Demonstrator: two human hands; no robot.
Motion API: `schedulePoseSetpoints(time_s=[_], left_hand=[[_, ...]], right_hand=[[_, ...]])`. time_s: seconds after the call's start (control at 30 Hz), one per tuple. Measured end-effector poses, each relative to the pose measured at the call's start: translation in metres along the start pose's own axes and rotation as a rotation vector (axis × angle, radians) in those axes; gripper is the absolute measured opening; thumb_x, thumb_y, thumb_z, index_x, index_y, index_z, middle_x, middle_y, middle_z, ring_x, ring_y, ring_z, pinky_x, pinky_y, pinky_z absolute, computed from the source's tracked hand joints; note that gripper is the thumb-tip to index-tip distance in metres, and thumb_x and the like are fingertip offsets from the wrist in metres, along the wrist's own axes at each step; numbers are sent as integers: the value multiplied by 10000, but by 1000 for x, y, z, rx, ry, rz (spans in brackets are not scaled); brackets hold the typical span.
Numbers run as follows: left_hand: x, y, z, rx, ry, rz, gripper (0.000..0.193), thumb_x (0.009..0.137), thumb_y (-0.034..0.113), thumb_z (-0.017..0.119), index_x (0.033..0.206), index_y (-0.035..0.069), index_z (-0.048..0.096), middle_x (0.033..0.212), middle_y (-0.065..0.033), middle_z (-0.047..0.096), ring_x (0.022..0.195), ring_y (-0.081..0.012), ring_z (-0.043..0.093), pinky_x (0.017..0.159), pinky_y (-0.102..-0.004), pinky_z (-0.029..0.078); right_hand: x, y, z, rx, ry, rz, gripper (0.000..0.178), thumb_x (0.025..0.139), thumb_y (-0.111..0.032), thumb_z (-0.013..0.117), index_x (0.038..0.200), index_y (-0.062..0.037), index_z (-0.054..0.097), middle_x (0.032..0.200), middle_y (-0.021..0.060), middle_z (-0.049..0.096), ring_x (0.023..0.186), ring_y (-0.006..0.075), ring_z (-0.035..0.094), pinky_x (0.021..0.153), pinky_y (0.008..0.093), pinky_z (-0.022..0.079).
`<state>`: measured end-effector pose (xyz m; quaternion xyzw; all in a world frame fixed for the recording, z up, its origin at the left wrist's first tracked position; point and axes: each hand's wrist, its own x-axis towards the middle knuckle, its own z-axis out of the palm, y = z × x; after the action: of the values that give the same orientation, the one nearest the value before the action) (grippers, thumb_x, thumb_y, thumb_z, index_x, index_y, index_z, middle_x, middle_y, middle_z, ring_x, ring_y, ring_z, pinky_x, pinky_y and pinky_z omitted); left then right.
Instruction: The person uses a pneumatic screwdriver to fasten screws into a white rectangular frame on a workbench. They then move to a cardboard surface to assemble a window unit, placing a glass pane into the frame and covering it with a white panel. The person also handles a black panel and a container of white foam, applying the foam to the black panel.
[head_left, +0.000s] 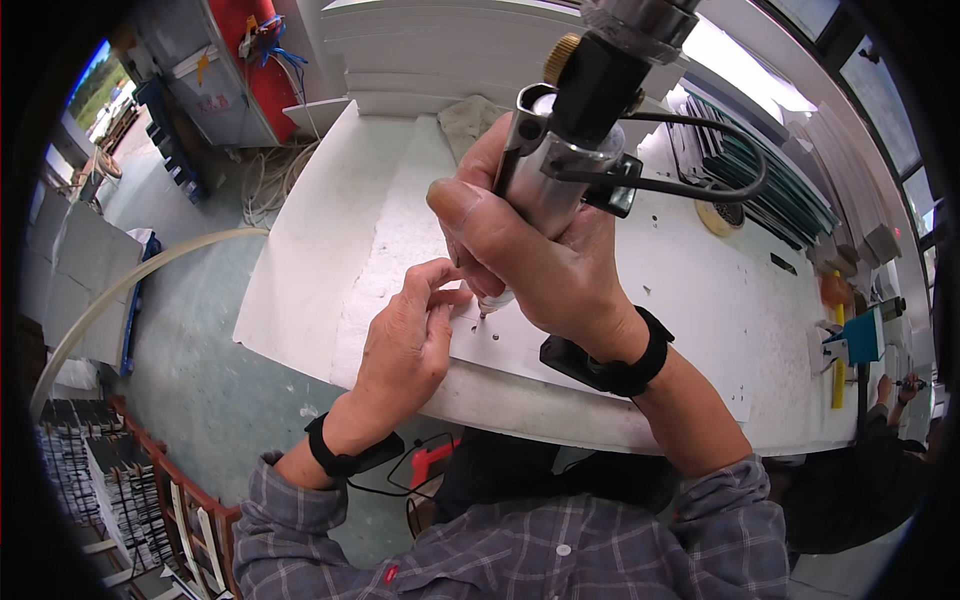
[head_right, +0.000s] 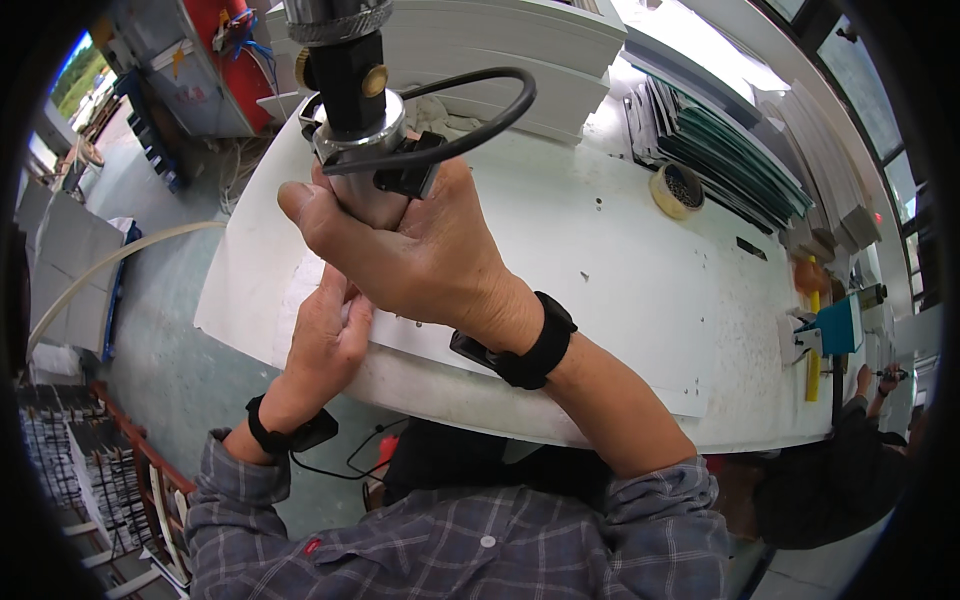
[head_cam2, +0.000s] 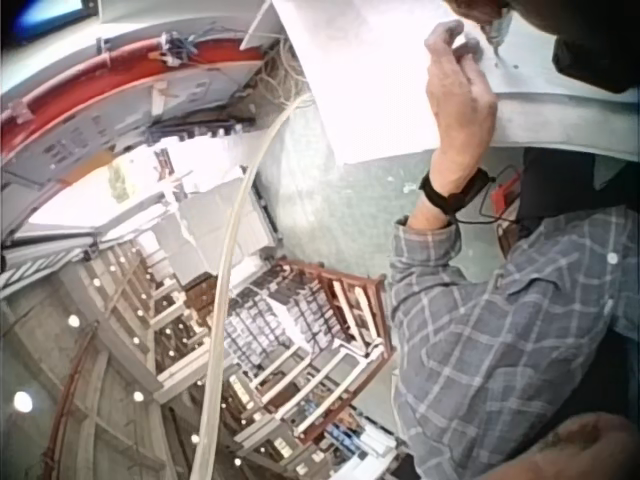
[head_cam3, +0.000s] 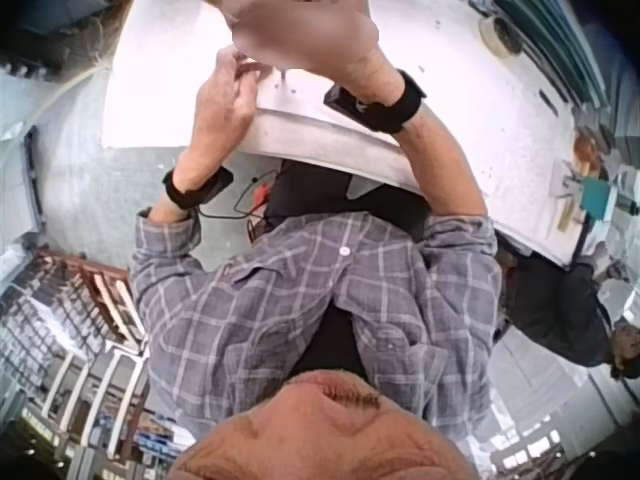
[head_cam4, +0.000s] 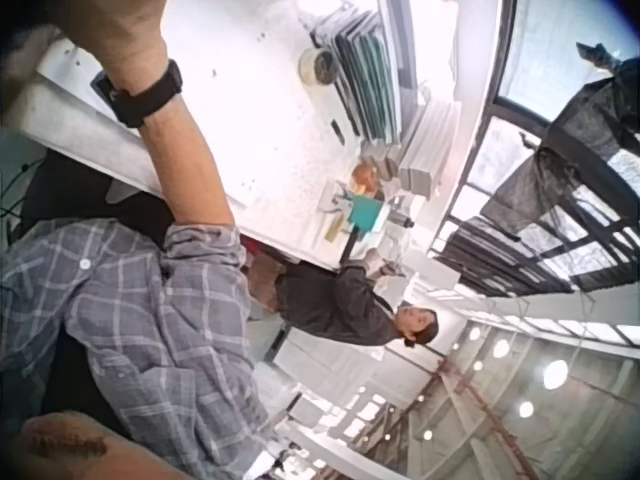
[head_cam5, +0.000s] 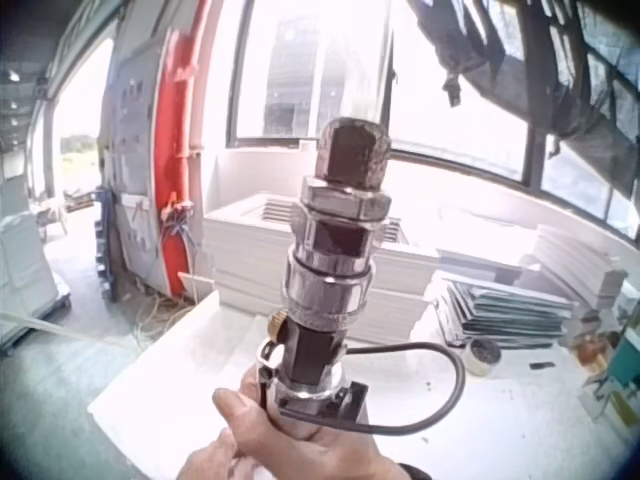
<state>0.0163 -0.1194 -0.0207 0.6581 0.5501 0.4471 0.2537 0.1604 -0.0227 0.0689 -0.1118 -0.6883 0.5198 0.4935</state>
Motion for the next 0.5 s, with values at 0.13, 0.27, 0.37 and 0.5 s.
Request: schedulePoseSetpoints(time_s=[0.13,0.27,0.37,0.5], left_hand=[[0,-2,-5,141,-51,39,385,976,-52,522,1354,13,486,1100,-222,703,1015,-381,717,865,-432,546],[19,18,-14,161,-167,106,331,971,-33,572,1292,44,559,1006,-199,728,925,-383,721,854,-428,560],[37,44,-1,209,-266,132,255,958,25,650,1211,49,623,984,-149,733,895,-343,722,828,-420,571],[86,77,47,432,-427,407,183,925,84,724,1103,74,683,988,-89,724,886,-288,706,772,-384,569]], right_hand=[[-2,1,11,-13,16,11,304,936,-153,736,709,-68,551,579,-75,434,562,54,420,536,278,365],[7,-22,-9,-46,55,-144,280,941,-150,731,728,-76,566,601,-68,473,585,52,467,549,276,394],[9,-57,-44,-110,185,-107,175,951,-147,712,813,-53,663,658,-29,610,571,33,542,538,242,438],[-8,-80,-120,-266,406,-103,219,985,-263,688,948,-47,684,782,63,662,475,55,538,452,239,432]])
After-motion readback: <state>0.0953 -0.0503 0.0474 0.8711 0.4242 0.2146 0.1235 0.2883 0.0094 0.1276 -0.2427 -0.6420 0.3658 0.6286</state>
